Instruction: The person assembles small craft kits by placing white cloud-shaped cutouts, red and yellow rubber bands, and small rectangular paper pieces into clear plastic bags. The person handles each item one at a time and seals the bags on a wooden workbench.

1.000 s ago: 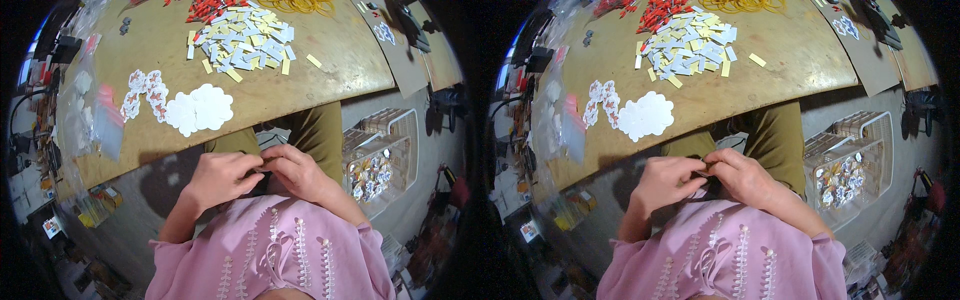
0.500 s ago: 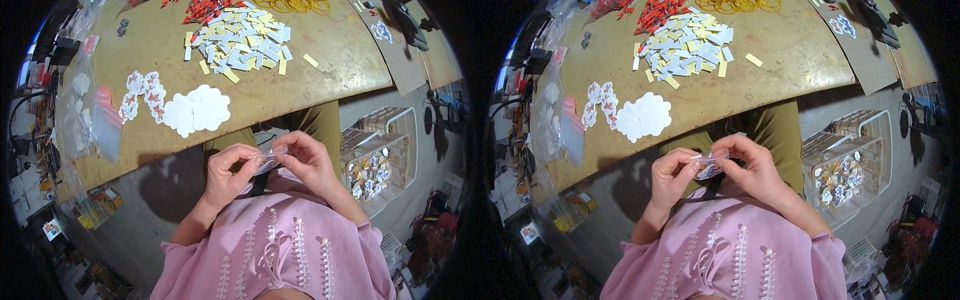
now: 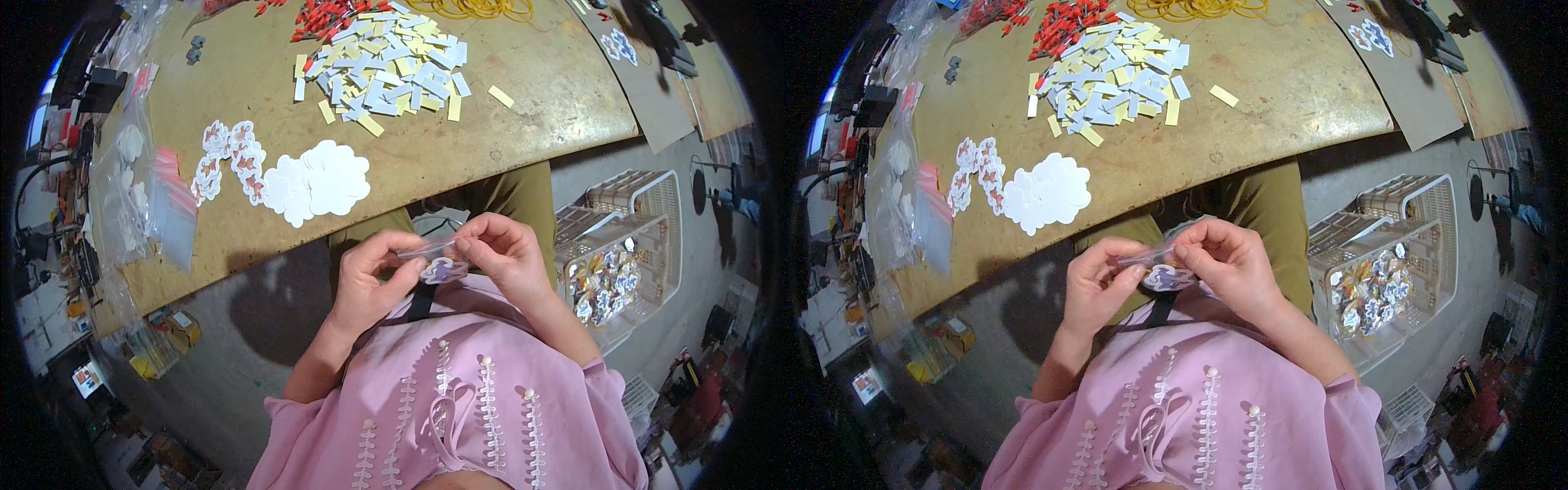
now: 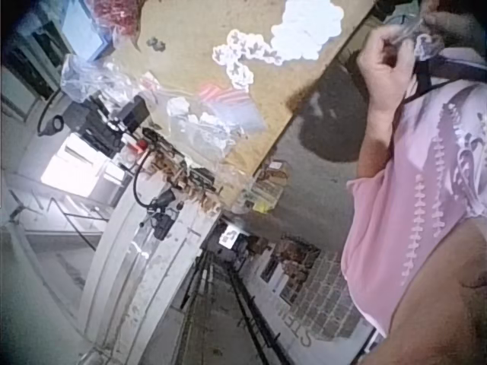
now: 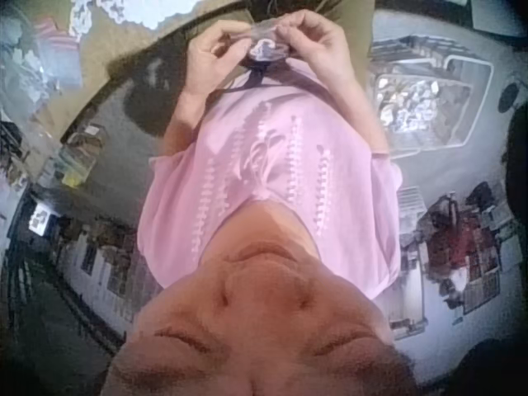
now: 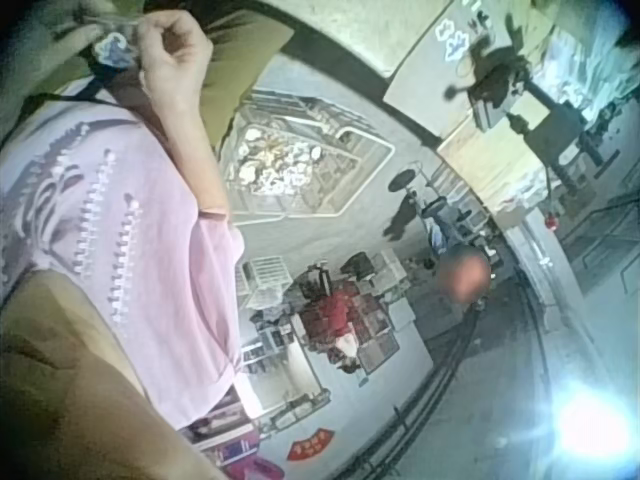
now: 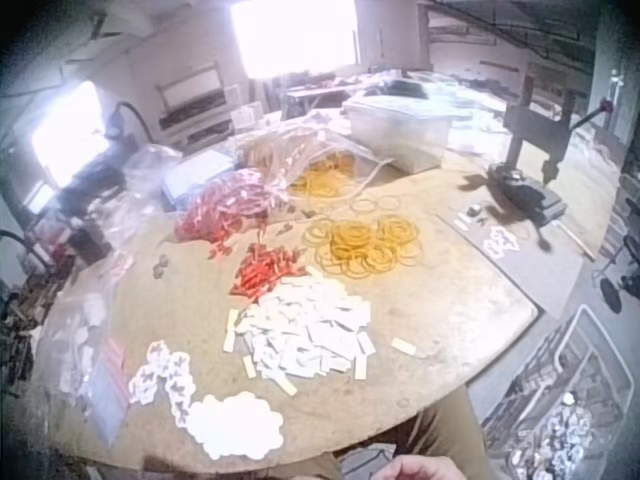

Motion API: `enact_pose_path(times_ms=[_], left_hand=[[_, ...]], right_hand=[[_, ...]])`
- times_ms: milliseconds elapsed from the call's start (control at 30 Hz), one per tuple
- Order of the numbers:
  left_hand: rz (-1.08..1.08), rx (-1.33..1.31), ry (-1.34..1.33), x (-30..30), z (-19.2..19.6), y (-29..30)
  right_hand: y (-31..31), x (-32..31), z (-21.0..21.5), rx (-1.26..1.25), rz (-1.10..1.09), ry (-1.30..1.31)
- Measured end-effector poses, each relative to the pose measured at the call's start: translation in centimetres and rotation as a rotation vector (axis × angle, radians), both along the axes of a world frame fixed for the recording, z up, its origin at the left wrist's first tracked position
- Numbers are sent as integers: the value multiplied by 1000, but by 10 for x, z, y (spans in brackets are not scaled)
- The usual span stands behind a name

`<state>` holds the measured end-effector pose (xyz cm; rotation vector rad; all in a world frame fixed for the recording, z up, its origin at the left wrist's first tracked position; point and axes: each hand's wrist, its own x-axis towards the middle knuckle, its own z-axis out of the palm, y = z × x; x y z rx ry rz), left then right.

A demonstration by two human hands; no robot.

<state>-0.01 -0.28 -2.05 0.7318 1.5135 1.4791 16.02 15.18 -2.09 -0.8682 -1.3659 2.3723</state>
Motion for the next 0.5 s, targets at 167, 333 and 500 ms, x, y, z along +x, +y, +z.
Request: enact_pose_path(times_ms=[167,333,500], left_hand=[[-4,-31,451,4,9,19],[-48,44,551,3,11,24],[-91,84,684,-8,18,9]], right_hand=[[-9,-7,12,682,68,-134],[-8,-2,13,728,149,-177],[15,13,2,221,32,-87]])
